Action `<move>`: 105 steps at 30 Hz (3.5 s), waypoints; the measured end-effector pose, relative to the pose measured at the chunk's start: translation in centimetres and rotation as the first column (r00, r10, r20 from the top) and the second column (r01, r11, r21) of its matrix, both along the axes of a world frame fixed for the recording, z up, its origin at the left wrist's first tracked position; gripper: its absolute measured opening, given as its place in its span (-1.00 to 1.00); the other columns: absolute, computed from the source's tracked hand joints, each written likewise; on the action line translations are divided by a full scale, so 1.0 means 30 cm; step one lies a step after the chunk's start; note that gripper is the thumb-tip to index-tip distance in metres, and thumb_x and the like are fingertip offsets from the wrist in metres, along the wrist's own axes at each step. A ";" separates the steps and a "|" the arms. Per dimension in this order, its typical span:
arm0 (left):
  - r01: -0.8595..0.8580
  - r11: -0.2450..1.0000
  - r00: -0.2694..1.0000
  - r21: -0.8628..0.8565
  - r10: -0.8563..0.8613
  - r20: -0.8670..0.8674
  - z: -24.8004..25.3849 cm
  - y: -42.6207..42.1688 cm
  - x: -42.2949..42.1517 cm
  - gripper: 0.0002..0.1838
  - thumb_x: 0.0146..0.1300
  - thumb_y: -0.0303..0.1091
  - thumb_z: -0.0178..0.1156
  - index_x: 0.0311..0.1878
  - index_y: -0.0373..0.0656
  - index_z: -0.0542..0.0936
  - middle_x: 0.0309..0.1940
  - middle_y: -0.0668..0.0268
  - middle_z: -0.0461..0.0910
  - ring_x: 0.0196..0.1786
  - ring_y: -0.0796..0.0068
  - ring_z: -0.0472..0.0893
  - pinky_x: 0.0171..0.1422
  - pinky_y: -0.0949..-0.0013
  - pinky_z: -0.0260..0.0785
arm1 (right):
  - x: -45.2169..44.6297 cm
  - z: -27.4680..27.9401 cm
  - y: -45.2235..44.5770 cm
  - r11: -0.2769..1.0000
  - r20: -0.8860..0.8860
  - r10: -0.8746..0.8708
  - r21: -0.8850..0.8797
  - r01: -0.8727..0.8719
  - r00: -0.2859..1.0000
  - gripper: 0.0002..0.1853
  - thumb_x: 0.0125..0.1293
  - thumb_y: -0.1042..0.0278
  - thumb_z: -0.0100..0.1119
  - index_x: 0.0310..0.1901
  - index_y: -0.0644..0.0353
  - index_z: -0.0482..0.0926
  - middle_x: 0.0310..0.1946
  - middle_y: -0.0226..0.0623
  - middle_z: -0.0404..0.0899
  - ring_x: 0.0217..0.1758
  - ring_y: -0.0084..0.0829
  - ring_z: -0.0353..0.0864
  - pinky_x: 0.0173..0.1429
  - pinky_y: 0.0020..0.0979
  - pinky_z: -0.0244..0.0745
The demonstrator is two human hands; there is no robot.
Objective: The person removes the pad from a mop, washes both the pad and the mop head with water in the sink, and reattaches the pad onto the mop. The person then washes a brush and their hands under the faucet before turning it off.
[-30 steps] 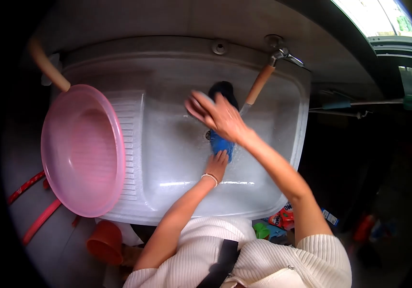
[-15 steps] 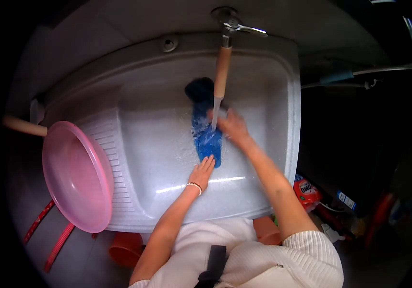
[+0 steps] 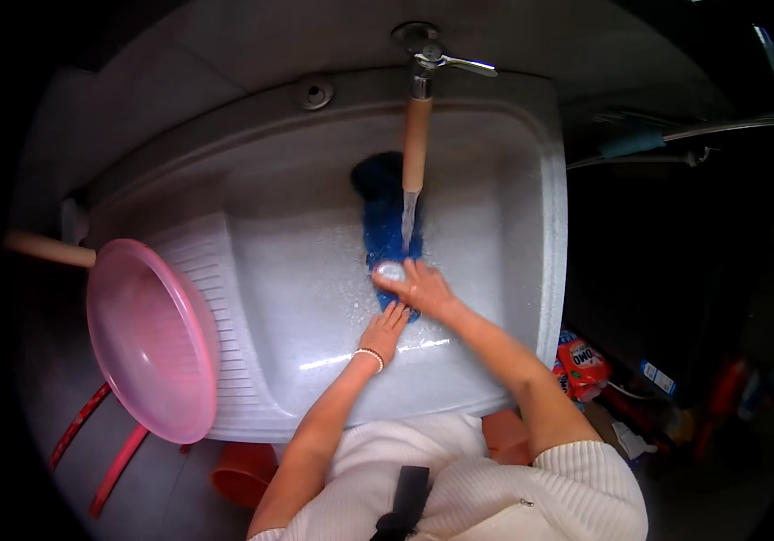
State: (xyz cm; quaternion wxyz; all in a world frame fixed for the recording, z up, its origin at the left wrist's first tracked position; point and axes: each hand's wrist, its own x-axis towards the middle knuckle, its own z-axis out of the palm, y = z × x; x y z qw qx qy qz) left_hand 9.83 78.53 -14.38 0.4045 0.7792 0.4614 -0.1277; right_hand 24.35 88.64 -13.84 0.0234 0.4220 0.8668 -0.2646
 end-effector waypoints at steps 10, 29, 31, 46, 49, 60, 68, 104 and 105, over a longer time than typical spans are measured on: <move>0.015 0.997 0.999 -0.069 -0.012 0.053 0.033 -0.050 -0.005 -0.31 0.03 -0.61 -0.04 0.33 -0.21 0.12 0.42 0.22 -0.11 0.44 0.21 -0.05 0.37 0.12 0.06 | -0.074 0.021 0.121 0.885 -0.086 -0.358 0.287 0.367 0.930 -0.45 0.16 0.28 0.08 0.19 -0.45 0.28 -0.35 -0.03 0.36 -0.36 -0.06 0.47 -0.48 -0.18 0.47; -0.069 0.985 0.984 -0.161 0.093 0.149 0.016 -0.136 -0.051 -0.40 0.04 -0.61 -0.07 0.25 -0.15 0.28 0.39 0.32 0.02 0.39 0.29 0.11 0.28 0.18 0.21 | 0.012 -0.027 0.381 0.852 -0.117 -0.432 0.271 0.447 0.894 -0.62 0.14 0.19 0.09 0.04 -0.24 0.43 -0.17 0.02 0.34 -0.21 -0.01 0.47 -0.41 -0.17 0.52; -0.091 0.980 0.987 -0.176 0.112 0.114 0.052 -0.127 -0.085 -0.45 0.04 -0.60 -0.06 0.20 -0.15 0.34 0.34 0.29 0.12 0.34 0.28 0.20 0.23 0.20 0.25 | 0.010 0.020 0.360 0.796 -0.108 -0.560 0.205 0.570 0.821 -0.59 0.11 0.21 0.12 0.05 -0.23 0.42 -0.09 0.06 0.34 -0.15 0.00 0.47 -0.37 -0.19 0.53; -0.230 0.970 0.965 0.073 0.238 -0.114 0.087 0.021 -0.059 -0.54 0.17 -0.52 -0.09 0.17 -0.03 0.36 0.25 0.32 0.20 0.17 0.28 0.34 0.07 0.27 0.42 | 0.037 -0.035 0.144 0.948 -0.070 -0.290 0.118 0.297 0.954 -0.40 0.10 0.29 0.11 0.19 -0.52 0.27 -0.19 -0.02 0.34 -0.28 -0.02 0.49 -0.39 -0.15 0.54; -0.229 0.969 0.967 0.090 0.237 -0.095 0.091 0.020 -0.062 -0.56 0.16 -0.50 -0.07 0.15 -0.02 0.39 0.25 0.32 0.21 0.15 0.29 0.35 0.02 0.27 0.44 | 0.075 -0.019 0.227 0.898 0.025 -0.425 0.137 0.418 0.905 -0.38 0.10 0.31 0.12 0.21 -0.50 0.25 -0.14 0.00 0.32 -0.25 0.02 0.49 -0.33 -0.09 0.52; -0.218 0.974 0.971 0.057 0.222 -0.085 0.108 -0.072 -0.133 -0.53 0.06 -0.57 -0.02 0.09 0.00 0.45 0.24 0.30 0.20 0.16 0.23 0.34 0.05 0.21 0.41 | -0.092 -0.013 0.069 0.858 -0.013 -0.441 0.285 0.426 0.897 -0.49 0.16 0.34 -0.01 0.14 -0.47 0.34 -0.11 0.06 0.38 -0.35 -0.05 0.53 -0.38 -0.15 0.54; -0.191 0.981 0.973 0.044 0.195 -0.121 0.113 -0.107 -0.162 -0.51 0.09 -0.54 -0.02 0.13 0.05 0.40 0.28 0.33 0.14 0.17 0.22 0.32 0.07 0.20 0.42 | -0.019 -0.163 0.241 0.841 -0.210 -0.452 0.221 0.493 0.867 -0.53 0.14 0.31 0.04 0.10 -0.42 0.40 0.00 -0.10 0.39 -0.27 -0.07 0.54 -0.33 -0.16 0.52; -0.652 0.712 0.758 0.261 0.625 0.187 -0.177 0.255 -0.136 -0.38 0.00 -0.52 0.15 0.20 -0.19 0.22 0.02 0.03 0.34 0.07 0.11 0.37 0.09 0.15 0.31 | -0.104 -0.039 0.100 0.723 -0.030 -0.655 -0.315 0.615 0.755 -0.20 0.10 -0.19 0.03 0.34 -0.09 0.04 0.23 0.14 0.08 0.04 0.23 0.39 0.07 -0.03 0.40; -0.686 0.687 0.727 0.240 0.637 0.256 -0.227 0.266 -0.123 -0.38 -0.01 -0.53 0.16 0.18 -0.23 0.21 -0.04 0.02 0.39 0.03 0.13 0.40 0.07 0.16 0.30 | -0.108 -0.036 0.103 0.720 0.015 -0.644 -0.323 0.613 0.764 -0.18 0.08 -0.19 0.05 0.34 -0.06 0.04 0.23 0.13 0.09 0.05 0.23 0.38 0.07 -0.04 0.39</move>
